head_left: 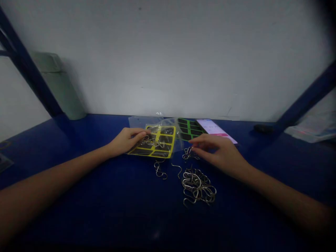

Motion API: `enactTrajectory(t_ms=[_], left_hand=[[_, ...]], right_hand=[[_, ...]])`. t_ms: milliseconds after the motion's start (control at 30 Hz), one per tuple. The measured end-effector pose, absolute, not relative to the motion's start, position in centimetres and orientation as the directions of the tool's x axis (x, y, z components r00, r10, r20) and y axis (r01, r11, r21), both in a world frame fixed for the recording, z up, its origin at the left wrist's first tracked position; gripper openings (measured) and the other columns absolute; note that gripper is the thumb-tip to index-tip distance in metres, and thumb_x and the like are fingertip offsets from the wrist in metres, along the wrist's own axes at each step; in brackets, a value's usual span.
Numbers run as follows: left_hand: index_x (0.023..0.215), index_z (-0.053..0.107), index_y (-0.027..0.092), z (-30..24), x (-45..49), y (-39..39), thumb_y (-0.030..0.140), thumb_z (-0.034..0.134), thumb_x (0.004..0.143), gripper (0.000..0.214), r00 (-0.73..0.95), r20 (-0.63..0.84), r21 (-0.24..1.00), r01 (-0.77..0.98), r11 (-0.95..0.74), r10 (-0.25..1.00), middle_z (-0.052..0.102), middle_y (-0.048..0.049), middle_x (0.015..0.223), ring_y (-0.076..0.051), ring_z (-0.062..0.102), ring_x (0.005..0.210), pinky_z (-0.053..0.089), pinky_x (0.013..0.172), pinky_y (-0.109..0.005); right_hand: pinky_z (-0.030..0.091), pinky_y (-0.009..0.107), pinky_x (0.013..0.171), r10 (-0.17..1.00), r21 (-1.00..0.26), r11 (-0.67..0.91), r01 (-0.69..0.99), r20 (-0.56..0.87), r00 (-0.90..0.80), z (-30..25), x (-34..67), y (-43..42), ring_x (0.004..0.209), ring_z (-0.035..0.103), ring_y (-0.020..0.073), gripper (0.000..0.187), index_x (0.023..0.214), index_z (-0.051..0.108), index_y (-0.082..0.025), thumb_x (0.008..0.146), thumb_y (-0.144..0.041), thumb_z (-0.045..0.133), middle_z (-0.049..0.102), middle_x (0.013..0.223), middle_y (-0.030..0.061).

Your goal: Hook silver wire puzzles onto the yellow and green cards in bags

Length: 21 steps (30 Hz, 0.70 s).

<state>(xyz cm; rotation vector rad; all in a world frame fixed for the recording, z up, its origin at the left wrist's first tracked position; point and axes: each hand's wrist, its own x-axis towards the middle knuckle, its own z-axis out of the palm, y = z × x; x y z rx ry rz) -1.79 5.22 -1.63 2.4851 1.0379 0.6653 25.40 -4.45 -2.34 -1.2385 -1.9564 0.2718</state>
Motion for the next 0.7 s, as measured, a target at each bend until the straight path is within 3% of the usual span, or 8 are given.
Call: enactTrajectory(t_ms=[133, 233, 567, 700], left_hand=[[0.107, 0.058, 0.019, -1.58, -1.81, 5.16, 0.034, 0.036, 0.085, 0.034, 0.621, 0.285, 0.497, 0.556, -0.666, 0.731, 0.060, -0.0026, 0.108, -0.016, 0.056, 0.094, 0.041, 0.080, -0.024], [0.107, 0.058, 0.020, -1.61, -1.79, 5.18, 0.034, 0.036, 0.085, 0.034, 0.619, 0.277, 0.500, 0.560, -0.660, 0.735, 0.060, -0.0028, 0.108, -0.015, 0.056, 0.093, 0.041, 0.080, -0.024], [0.106, 0.058, 0.018, -1.62, -1.79, 5.23, 0.035, 0.038, 0.085, 0.034, 0.618, 0.283, 0.507, 0.552, -0.662, 0.733, 0.062, -0.0024, 0.104, -0.015, 0.057, 0.087, 0.042, 0.078, -0.024], [0.107, 0.058, 0.020, -1.45, -1.60, 4.92, 0.034, 0.037, 0.085, 0.033, 0.641, 0.264, 0.531, 0.527, -0.663, 0.721, 0.062, -0.0017, 0.104, -0.014, 0.058, 0.086, 0.043, 0.077, -0.023]], right_hand=[[0.052, 0.031, 0.054, 0.864, -0.707, 0.444, 0.550, 0.501, -0.054, -2.23, 25.17, -4.69, 0.059, 0.062, 0.0165, 0.016, 0.085, 0.061, -0.020, 0.071, -0.028, 0.059, 0.065, 0.070, 0.0023], [0.053, 0.029, 0.053, 0.860, -0.753, 0.445, 0.484, 0.510, 0.002, -2.18, 25.10, -4.72, 0.056, 0.062, 0.0155, 0.016, 0.085, 0.060, -0.020, 0.071, -0.027, 0.059, 0.065, 0.064, 0.0006], [0.055, 0.028, 0.056, 0.844, -0.766, 0.488, 0.419, 0.536, -0.002, -2.62, 25.02, -4.64, 0.062, 0.065, 0.0165, 0.014, 0.084, 0.059, -0.021, 0.071, -0.024, 0.060, 0.065, 0.069, 0.0009], [0.055, 0.028, 0.061, 0.730, -0.643, 0.593, 0.485, 0.683, 0.014, -2.30, 24.38, -5.28, 0.067, 0.064, 0.0147, 0.012, 0.083, 0.060, -0.022, 0.072, -0.019, 0.060, 0.064, 0.076, 0.0004]])
